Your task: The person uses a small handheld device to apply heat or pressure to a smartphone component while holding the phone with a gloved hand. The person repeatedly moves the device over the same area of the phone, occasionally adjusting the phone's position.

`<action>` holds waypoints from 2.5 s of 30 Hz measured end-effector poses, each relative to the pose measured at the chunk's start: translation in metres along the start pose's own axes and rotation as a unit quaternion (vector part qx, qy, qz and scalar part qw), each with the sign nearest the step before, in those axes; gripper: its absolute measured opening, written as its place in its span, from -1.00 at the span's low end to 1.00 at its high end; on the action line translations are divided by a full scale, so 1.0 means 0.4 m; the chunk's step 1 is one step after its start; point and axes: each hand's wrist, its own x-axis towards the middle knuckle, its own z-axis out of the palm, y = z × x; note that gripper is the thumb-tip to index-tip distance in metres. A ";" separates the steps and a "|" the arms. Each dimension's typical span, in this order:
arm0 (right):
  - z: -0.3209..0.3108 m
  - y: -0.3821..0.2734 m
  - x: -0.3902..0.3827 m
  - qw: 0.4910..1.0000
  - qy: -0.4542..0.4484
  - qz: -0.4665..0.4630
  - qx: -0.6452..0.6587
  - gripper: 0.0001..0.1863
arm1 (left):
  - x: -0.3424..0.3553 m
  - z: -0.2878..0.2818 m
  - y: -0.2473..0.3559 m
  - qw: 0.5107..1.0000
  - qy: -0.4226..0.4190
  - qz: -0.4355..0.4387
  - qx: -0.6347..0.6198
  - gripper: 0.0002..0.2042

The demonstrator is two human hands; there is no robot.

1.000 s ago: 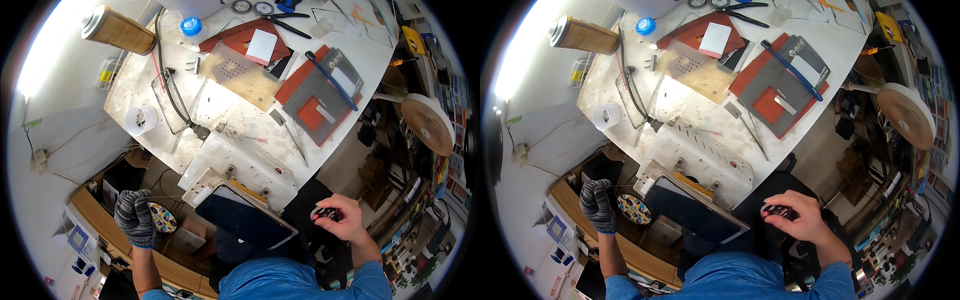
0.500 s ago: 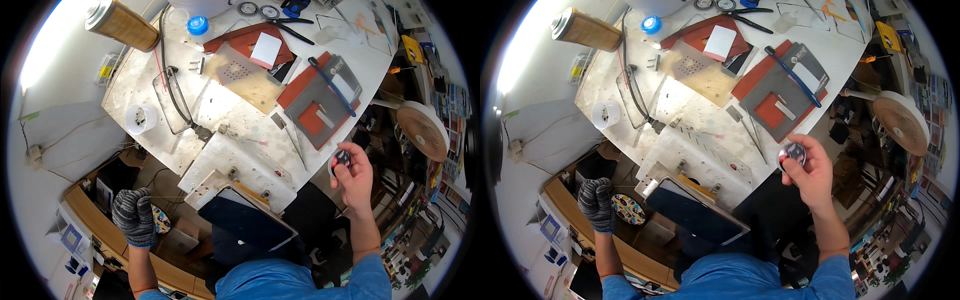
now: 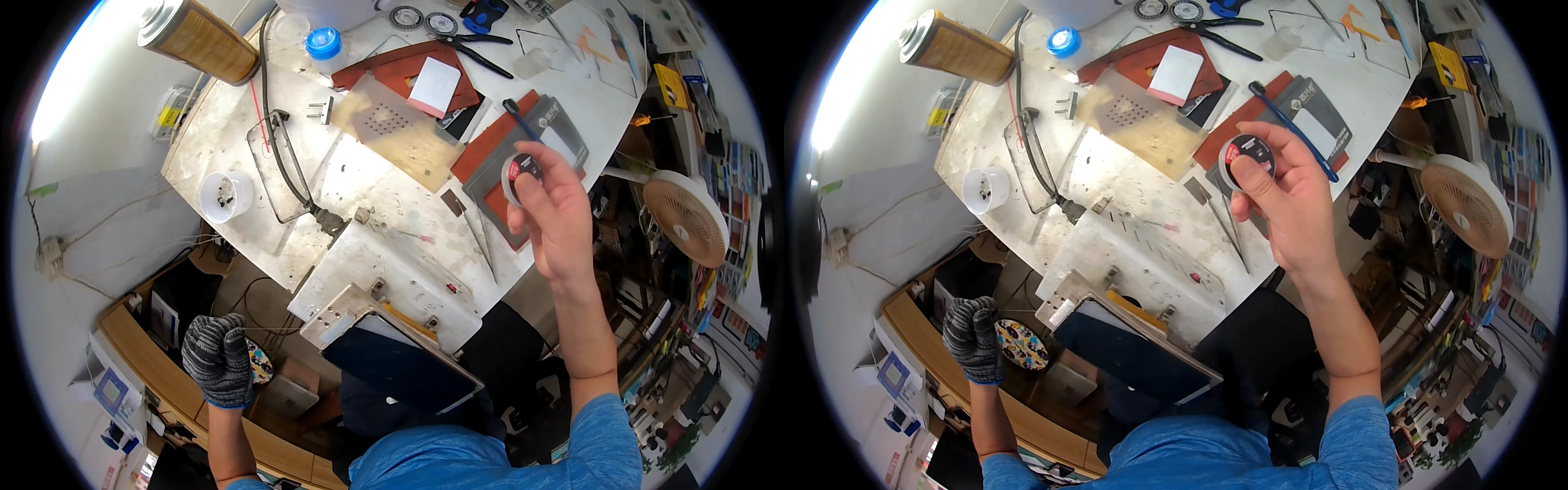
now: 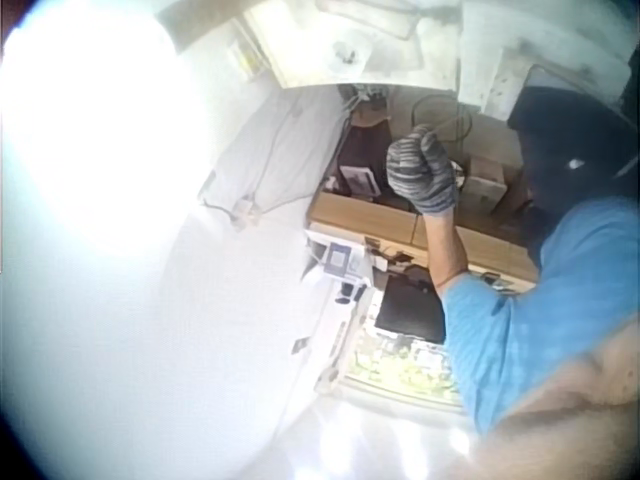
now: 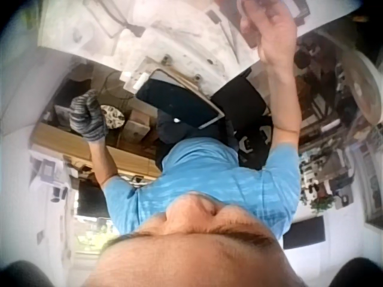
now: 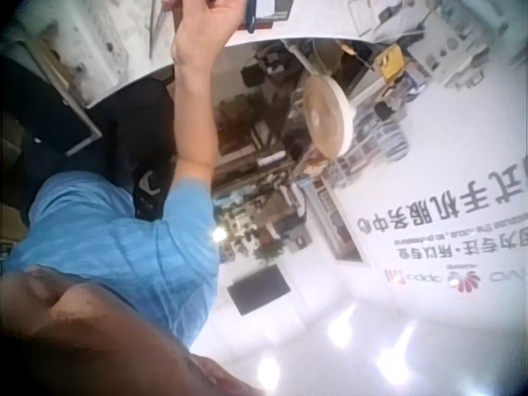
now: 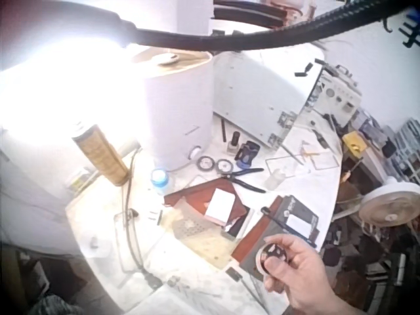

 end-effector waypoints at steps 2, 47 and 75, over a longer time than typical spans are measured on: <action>0.008 -0.008 0.006 1.000 0.016 -0.001 -0.006 -0.63 | -0.002 -0.003 0.001 1.000 0.000 0.007 0.015 -0.81; -0.127 0.065 -0.302 0.996 0.046 0.061 0.054 -0.58 | -0.111 -0.050 -0.090 0.994 -0.028 0.062 0.090 -0.80; -0.127 0.096 -0.286 0.994 0.060 0.080 0.042 -0.62 | 0.079 0.108 0.194 0.842 0.101 -0.122 -0.516 -0.53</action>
